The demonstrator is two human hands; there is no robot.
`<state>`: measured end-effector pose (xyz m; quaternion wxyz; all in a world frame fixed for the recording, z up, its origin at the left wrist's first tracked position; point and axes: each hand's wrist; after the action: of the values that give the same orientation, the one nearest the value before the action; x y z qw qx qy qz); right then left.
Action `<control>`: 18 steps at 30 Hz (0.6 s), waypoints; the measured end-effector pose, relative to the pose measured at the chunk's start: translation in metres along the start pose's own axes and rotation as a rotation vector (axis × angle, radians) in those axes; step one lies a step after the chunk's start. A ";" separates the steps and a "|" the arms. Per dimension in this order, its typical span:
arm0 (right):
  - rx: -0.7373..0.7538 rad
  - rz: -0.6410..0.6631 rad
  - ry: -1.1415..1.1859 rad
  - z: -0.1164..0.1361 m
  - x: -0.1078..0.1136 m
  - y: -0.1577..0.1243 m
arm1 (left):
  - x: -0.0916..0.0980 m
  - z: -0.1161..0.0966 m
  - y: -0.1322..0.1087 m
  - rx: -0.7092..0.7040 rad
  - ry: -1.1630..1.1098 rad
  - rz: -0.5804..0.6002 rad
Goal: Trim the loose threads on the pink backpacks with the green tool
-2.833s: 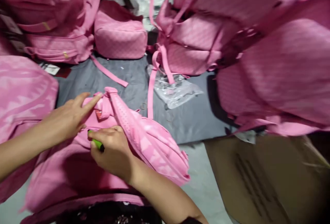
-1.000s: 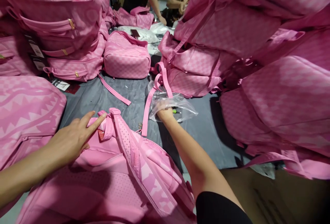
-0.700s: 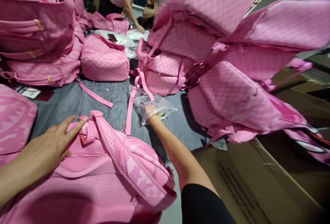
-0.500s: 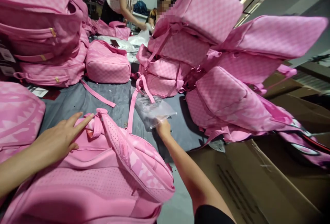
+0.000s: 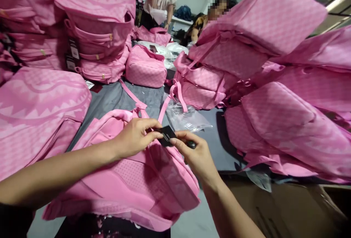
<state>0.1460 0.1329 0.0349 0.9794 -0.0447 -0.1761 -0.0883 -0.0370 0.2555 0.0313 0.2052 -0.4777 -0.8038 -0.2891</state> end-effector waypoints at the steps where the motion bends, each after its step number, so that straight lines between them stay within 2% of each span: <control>1: 0.030 -0.003 -0.027 0.007 -0.004 -0.001 | 0.003 0.002 -0.006 -0.116 0.130 -0.056; 3: 0.008 0.011 -0.005 0.014 -0.008 -0.002 | 0.011 0.008 -0.021 -0.332 0.451 -0.162; 5: -0.109 0.151 0.149 0.015 -0.013 0.000 | 0.016 0.014 -0.035 -0.444 0.668 -0.214; 7: -0.206 0.330 0.340 0.015 -0.023 0.004 | 0.016 0.020 -0.045 -0.475 0.696 -0.220; 8: -0.231 0.377 0.412 0.015 -0.029 0.007 | 0.015 0.023 -0.049 -0.487 0.671 -0.219; 10: -0.237 0.368 0.451 0.016 -0.040 0.015 | 0.013 0.028 -0.054 -0.526 0.635 -0.206; 12: -0.154 0.260 0.284 0.018 -0.046 0.025 | 0.017 0.032 -0.063 -0.504 0.658 -0.202; 13: -0.071 0.179 0.129 0.018 -0.046 0.030 | 0.021 0.034 -0.070 -0.410 0.668 -0.222; 15: 0.113 0.038 -0.223 0.016 -0.046 0.041 | 0.033 0.039 -0.087 -0.060 0.631 -0.277; 16: 0.179 0.026 -0.377 0.015 -0.048 0.047 | 0.038 0.042 -0.097 0.154 0.561 -0.296; 17: 0.214 0.080 -0.505 0.014 -0.051 0.052 | 0.043 0.045 -0.106 0.347 0.465 -0.281; 18: 0.220 0.188 -0.616 0.013 -0.057 0.057 | 0.046 0.048 -0.114 0.492 0.359 -0.234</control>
<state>0.0996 0.1990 0.0241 0.8830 0.0208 -0.4672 0.0397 -0.1622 0.2744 -0.0075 0.4184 -0.2594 -0.8500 -0.1876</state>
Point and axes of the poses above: each hand's wrist, its own y-axis towards the middle knuckle, its own x-axis out of the back of the hand, z = x × y, and after that the axes turned 14 degrees about z, right-handed
